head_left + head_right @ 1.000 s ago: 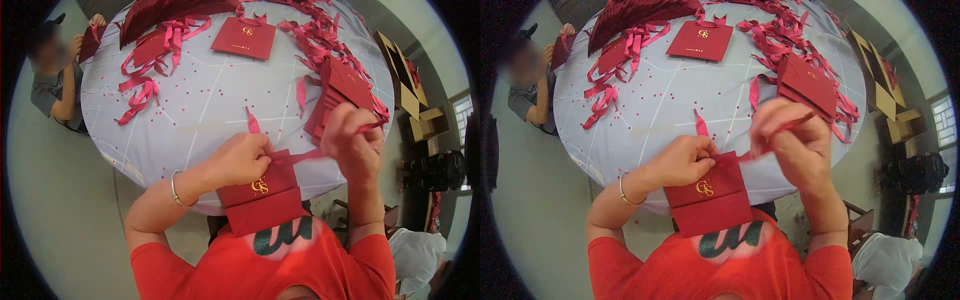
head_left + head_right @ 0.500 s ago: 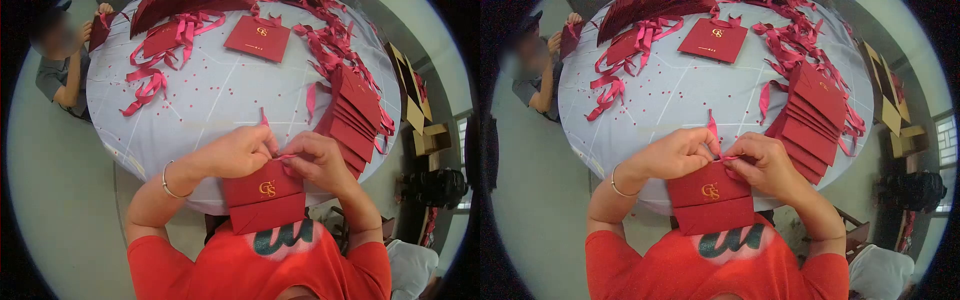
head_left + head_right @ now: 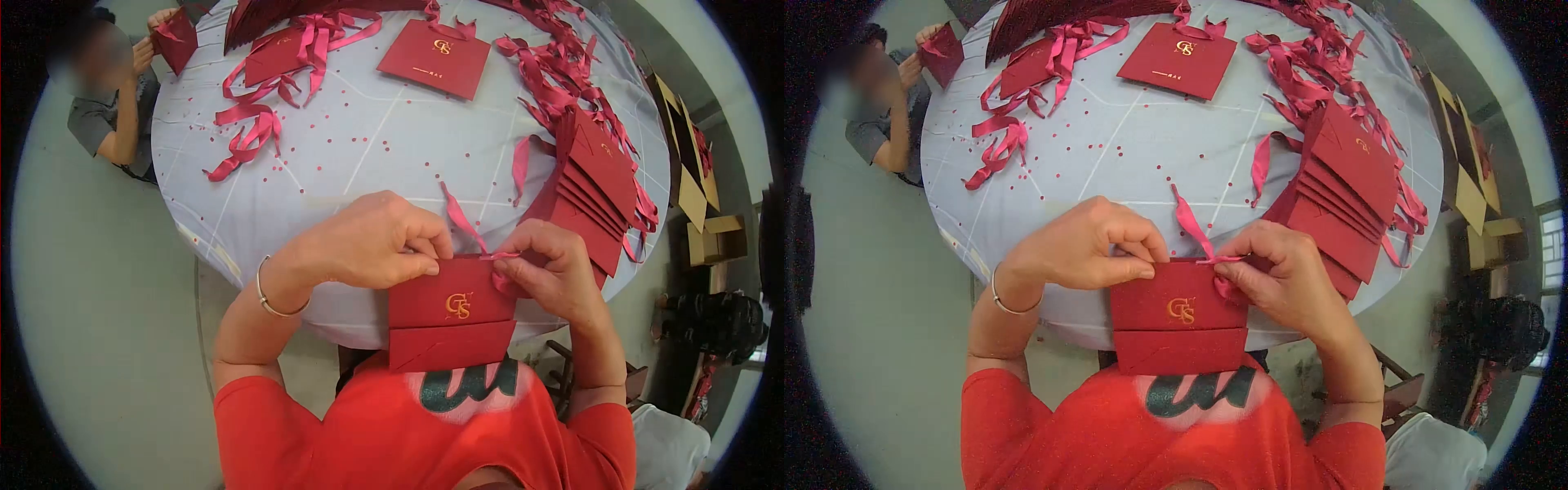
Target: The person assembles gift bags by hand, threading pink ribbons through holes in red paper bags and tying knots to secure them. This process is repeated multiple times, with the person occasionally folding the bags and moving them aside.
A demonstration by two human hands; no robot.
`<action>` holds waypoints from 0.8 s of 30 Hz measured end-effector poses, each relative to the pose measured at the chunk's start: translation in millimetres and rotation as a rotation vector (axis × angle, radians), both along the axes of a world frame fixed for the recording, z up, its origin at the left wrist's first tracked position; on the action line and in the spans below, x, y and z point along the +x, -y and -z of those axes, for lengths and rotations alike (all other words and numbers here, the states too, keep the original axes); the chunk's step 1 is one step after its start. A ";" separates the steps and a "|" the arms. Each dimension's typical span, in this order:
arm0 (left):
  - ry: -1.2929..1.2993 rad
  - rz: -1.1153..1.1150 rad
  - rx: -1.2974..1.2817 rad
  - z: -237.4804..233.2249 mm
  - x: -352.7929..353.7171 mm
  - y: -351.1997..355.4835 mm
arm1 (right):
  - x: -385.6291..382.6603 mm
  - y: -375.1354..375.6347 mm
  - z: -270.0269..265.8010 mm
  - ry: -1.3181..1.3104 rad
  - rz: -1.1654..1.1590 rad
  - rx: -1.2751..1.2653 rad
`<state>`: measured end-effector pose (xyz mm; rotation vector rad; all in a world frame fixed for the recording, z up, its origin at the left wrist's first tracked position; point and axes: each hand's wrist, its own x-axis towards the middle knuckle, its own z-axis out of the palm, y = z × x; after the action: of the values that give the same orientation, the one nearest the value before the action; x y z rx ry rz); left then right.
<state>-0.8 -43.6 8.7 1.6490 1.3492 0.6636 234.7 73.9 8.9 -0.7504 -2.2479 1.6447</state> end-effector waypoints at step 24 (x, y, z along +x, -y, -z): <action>0.473 0.129 -0.489 16.9 0.4 -5.6 | 13.0 -7.7 15.2 0.089 0.071 -0.066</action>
<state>-0.4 -38.0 -8.1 1.0880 0.9549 0.5474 247.6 81.6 -6.3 -0.9263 -2.2082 1.6917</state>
